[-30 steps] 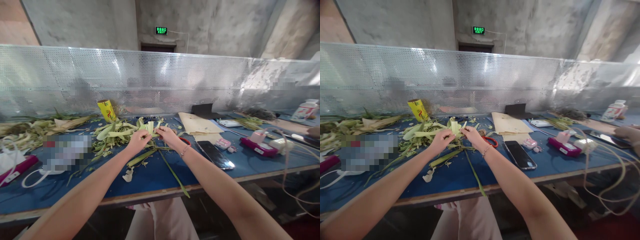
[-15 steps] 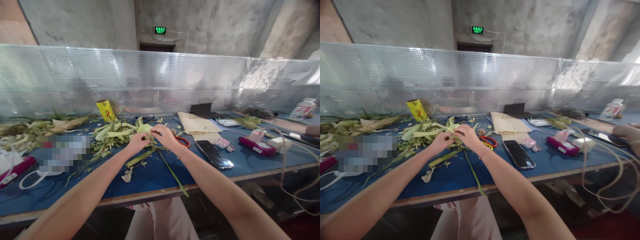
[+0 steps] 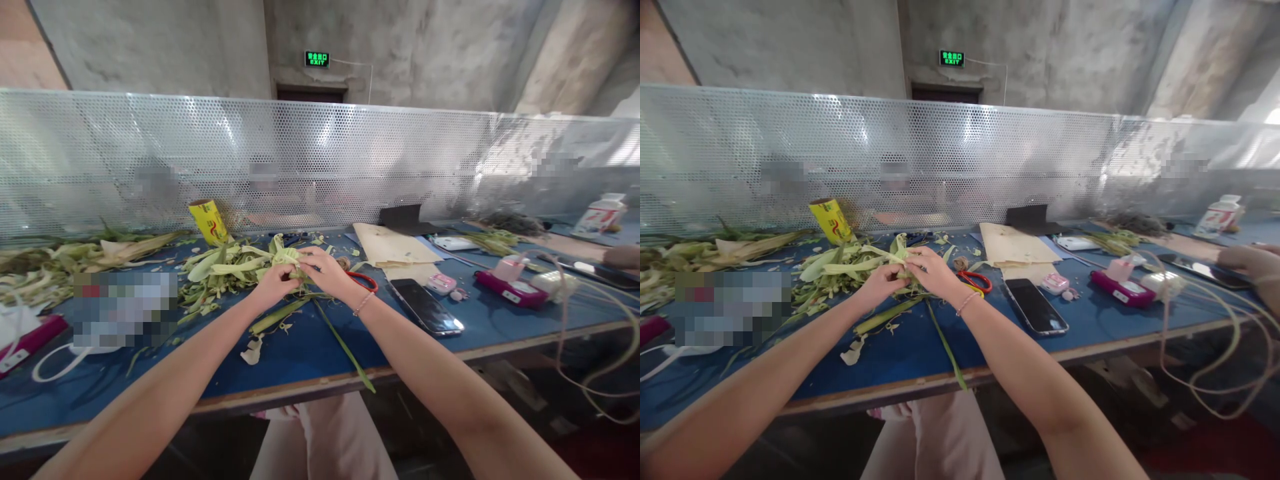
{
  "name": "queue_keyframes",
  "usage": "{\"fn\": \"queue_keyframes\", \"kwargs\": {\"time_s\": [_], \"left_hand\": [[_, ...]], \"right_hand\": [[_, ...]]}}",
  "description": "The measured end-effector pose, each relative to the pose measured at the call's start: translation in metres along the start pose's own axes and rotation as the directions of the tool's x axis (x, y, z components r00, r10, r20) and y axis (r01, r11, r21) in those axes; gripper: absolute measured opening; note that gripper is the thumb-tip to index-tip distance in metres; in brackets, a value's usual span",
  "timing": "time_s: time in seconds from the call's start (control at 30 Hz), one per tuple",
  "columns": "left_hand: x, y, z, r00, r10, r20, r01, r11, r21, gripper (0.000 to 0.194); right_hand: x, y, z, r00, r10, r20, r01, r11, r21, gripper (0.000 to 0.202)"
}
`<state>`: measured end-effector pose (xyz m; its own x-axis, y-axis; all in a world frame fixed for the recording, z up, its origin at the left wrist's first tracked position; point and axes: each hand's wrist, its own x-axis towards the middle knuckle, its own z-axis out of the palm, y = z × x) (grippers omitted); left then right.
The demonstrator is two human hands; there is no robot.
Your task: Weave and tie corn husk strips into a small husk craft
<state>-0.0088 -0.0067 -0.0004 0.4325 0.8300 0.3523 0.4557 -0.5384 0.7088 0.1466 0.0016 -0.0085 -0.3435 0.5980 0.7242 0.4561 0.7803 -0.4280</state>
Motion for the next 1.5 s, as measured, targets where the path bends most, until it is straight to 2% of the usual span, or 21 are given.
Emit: {"fn": "queue_keyframes", "kwargs": {"time_s": [0.1,0.23,0.33,0.4,0.47,0.53,0.67,0.87,1.07,1.2,1.33,1.43,1.5], "left_hand": [[0.000,0.002,0.000,1.000,-0.016,0.017,0.015,1.000,0.012,0.026],[0.000,0.003,0.000,1.000,-0.024,0.019,0.025,0.999,-0.045,0.026],[0.000,0.001,0.002,0.998,-0.062,0.025,0.066,0.968,-0.244,0.024],[0.001,-0.001,0.004,0.992,-0.129,0.015,0.124,0.908,-0.401,0.027],[0.002,-0.003,0.006,0.979,-0.204,-0.006,0.176,0.857,-0.485,0.031],[0.003,-0.003,0.007,0.967,-0.255,-0.018,0.212,0.839,-0.502,0.030],[0.004,-0.001,0.007,0.957,-0.285,-0.046,0.219,0.821,-0.527,0.025],[0.003,0.004,0.003,0.950,-0.303,-0.078,0.214,0.811,-0.545,0.028],[0.003,0.007,0.002,0.955,-0.280,-0.096,0.209,0.867,-0.452,0.030],[0.005,0.001,0.004,0.949,-0.269,-0.166,0.191,0.907,-0.376,0.029],[0.005,-0.001,0.004,0.945,-0.214,-0.246,0.158,0.961,-0.228,0.032],[0.002,0.002,0.001,0.951,-0.134,-0.278,0.113,0.990,-0.090,0.033],[0.001,0.003,-0.001,0.959,-0.094,-0.269,0.090,0.996,-0.027,0.034]], "right_hand": [[0.001,-0.001,-0.002,0.998,0.056,-0.027,-0.056,0.998,-0.015,0.016],[0.002,0.001,-0.002,0.997,0.059,-0.048,-0.060,0.998,-0.019,0.015],[0.001,0.002,-0.001,0.997,0.037,-0.062,-0.038,0.999,-0.030,0.013],[0.000,0.001,-0.001,0.998,0.023,-0.065,-0.025,0.999,-0.031,0.012],[0.000,0.000,-0.001,0.998,0.021,-0.057,-0.022,1.000,-0.018,0.012],[0.000,-0.002,-0.002,0.998,0.039,-0.044,-0.039,0.999,0.003,0.014],[0.000,-0.004,-0.004,0.995,0.085,-0.042,-0.084,0.996,0.027,0.015],[0.001,-0.010,-0.005,0.997,0.061,-0.050,-0.060,0.998,0.026,0.014],[0.001,-0.015,-0.006,0.997,0.062,-0.053,-0.062,0.998,0.016,0.013],[0.002,-0.014,-0.007,0.993,0.080,-0.082,-0.077,0.996,0.033,0.007],[0.004,-0.010,-0.009,0.970,0.235,-0.055,-0.234,0.972,0.031,0.014],[0.005,-0.005,-0.009,0.929,0.363,0.071,-0.366,0.930,0.040,0.023],[0.005,-0.002,-0.007,0.909,0.396,0.131,-0.409,0.907,0.096,0.019]]}}
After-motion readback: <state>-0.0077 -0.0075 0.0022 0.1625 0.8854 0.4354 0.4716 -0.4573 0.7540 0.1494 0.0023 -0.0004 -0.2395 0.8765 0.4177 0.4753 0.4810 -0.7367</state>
